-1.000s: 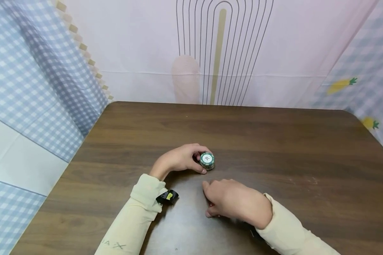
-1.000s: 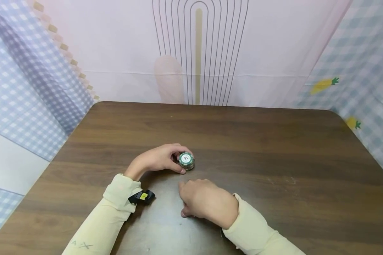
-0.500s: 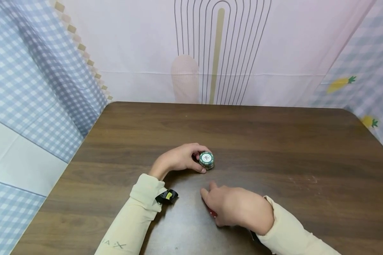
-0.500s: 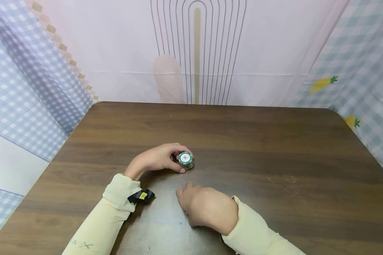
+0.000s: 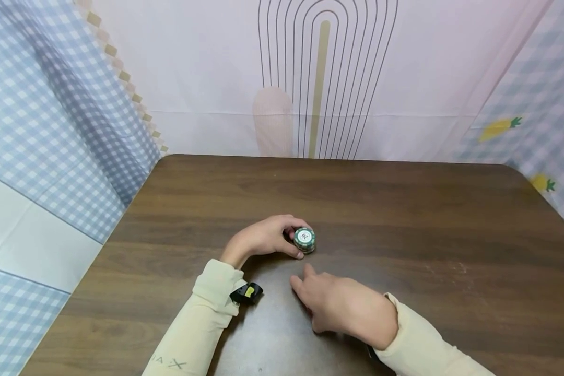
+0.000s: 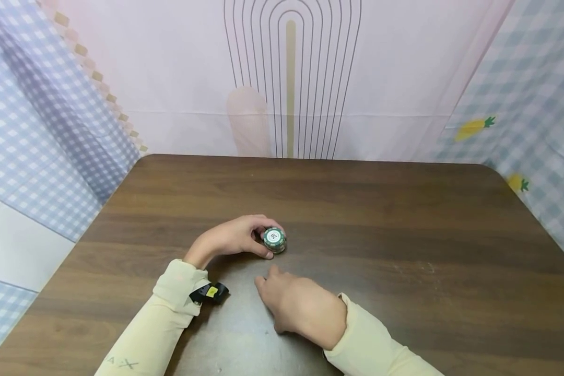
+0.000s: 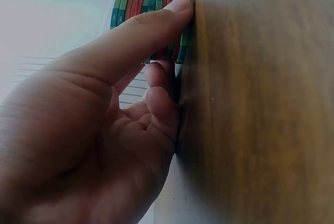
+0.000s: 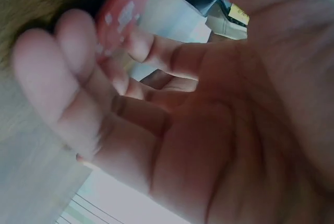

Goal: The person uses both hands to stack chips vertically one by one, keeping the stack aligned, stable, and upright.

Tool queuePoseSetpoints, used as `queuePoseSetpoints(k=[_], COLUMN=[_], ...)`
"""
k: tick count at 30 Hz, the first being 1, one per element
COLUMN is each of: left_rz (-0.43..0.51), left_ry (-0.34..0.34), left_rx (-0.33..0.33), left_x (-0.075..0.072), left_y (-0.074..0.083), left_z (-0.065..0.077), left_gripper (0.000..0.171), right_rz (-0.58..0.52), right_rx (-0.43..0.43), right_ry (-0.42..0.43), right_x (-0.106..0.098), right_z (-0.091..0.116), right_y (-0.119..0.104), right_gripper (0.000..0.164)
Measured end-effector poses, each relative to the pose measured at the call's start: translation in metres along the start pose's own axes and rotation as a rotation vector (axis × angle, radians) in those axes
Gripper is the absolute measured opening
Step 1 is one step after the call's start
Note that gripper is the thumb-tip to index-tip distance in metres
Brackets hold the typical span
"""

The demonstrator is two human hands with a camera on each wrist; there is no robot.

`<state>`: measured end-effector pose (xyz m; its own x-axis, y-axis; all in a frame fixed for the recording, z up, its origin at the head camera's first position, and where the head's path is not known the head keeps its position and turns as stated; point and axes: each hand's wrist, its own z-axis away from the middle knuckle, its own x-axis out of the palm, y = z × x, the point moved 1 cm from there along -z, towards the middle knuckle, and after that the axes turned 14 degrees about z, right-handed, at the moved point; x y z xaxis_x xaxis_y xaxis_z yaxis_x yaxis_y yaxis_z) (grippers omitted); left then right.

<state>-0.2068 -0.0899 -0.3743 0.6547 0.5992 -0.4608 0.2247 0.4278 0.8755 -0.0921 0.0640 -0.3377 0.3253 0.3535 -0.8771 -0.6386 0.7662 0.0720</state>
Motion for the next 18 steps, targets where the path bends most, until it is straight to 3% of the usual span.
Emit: queuePoseSetpoints(k=[3, 5, 10, 13, 16, 18], left_rz=[-0.004, -0.011, -0.042, -0.046, -0.043, -0.031], left_ry=[0.002, 0.006, 0.012, 0.024, 0.034, 0.039], left_rx=[0.005, 0.009, -0.006, -0.012, -0.004, 0.003], left_x=[0.000, 0.000, 0.000, 0.001, 0.001, 0.001], left_y=[0.000, 0.000, -0.001, -0.002, -0.002, -0.002], left_z=[0.000, 0.000, 0.001, 0.001, 0.001, 0.000], left_gripper=[0.040, 0.039, 0.036, 0.038, 0.040, 0.039], right_rz=[-0.020, -0.026, 0.068, 0.128, 0.174, 0.178], right_rx=[-0.028, -0.077, -0.197, -0.173, -0.100, -0.053], right_ry=[0.031, 0.115, 0.486, 0.675, 0.789, 0.821], right_x=[-0.002, -0.004, -0.008, -0.012, -0.016, -0.017], right_z=[-0.001, -0.002, -0.003, -0.006, -0.009, -0.012], right_y=[0.002, 0.005, 0.016, 0.028, 0.041, 0.049], right_gripper=[0.046, 0.041, 0.023, 0.017, 0.022, 0.024])
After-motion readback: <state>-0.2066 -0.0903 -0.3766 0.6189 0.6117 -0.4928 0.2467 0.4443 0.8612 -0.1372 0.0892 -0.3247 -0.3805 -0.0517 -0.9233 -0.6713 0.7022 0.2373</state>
